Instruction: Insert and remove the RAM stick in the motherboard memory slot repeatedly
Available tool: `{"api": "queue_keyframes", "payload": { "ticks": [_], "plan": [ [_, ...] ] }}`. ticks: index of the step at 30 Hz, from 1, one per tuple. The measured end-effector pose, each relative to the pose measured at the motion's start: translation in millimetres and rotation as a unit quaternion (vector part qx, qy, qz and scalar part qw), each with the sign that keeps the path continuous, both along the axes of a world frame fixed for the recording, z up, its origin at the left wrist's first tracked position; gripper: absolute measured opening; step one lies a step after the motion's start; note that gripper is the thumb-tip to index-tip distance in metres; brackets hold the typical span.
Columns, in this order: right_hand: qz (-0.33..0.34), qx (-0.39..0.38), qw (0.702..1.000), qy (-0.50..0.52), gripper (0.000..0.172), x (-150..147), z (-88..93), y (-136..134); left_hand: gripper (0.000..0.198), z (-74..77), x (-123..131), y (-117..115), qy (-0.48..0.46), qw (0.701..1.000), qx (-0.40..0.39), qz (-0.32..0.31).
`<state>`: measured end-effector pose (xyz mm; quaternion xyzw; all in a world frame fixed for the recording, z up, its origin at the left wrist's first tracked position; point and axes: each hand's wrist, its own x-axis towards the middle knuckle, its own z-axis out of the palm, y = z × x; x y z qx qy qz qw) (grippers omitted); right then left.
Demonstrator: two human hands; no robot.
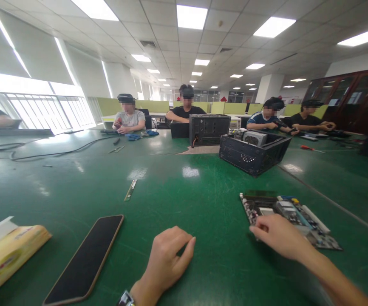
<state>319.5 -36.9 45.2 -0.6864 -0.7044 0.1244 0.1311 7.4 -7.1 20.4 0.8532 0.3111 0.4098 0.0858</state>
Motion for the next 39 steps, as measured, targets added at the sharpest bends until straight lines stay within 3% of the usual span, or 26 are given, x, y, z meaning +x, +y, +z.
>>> {"api": "queue_keyframes", "payload": {
  "ticks": [2,4,5,6,7,10,12,16,20,24,29,33,39],
  "plan": [
    [0.119,-0.124,0.972,0.163,0.034,-26.3,7.9,-20.7,0.021,0.1,0.6,-0.2,0.001,1.000,-0.001,-0.002],
    [0.210,-0.245,0.893,0.314,0.040,-42.5,14.9,-35.9,0.018,0.5,1.1,-0.5,0.002,1.000,-0.008,-0.010],
    [0.221,-0.256,0.869,0.361,0.045,-45.7,17.2,-39.0,0.016,0.9,1.3,-0.5,0.004,1.000,-0.015,-0.016],
    [0.207,-0.224,0.873,0.382,0.046,-45.7,18.1,-38.7,0.015,1.5,1.5,-0.6,0.006,0.999,-0.021,-0.023],
    [0.171,-0.156,0.897,0.376,0.043,-43.0,17.4,-35.2,0.014,2.0,1.6,-0.6,0.009,0.999,-0.027,-0.031],
    [0.049,0.069,0.963,0.255,0.035,-25.3,4.6,-12.3,0.014,3.6,1.7,-0.4,0.023,0.999,-0.039,-0.029],
    [0.031,0.121,0.975,0.186,0.040,-13.2,-9.5,3.7,0.014,3.8,1.6,-0.3,0.042,0.998,-0.047,-0.009],
    [0.047,0.080,0.986,0.136,0.057,-4.0,-29.0,17.7,0.041,1.1,1.8,-0.6,0.092,0.994,-0.065,0.007],
    [0.051,0.047,0.991,0.117,0.057,-7.4,-26.0,13.3,0.066,-4.2,2.1,0.0,0.107,0.990,-0.087,0.022],
    [0.028,0.058,0.992,0.106,0.050,-9.3,-19.9,7.8,0.066,-7.4,1.8,2.0,0.106,0.988,-0.109,0.033],
    [0.005,0.075,0.993,0.087,0.041,-11.7,-25.1,9.2,0.056,-8.2,0.7,3.0,0.093,0.989,-0.109,0.023],
    [0.025,0.078,0.990,0.117,0.041,-16.8,-27.3,8.8,0.042,-7.3,0.4,2.7,0.098,0.989,-0.114,-0.007],
    [0.047,0.082,0.984,0.154,0.042,-24.3,-24.4,2.6,0.049,-9.1,-0.5,4.2,0.105,0.988,-0.112,-0.019]
  ]
}}
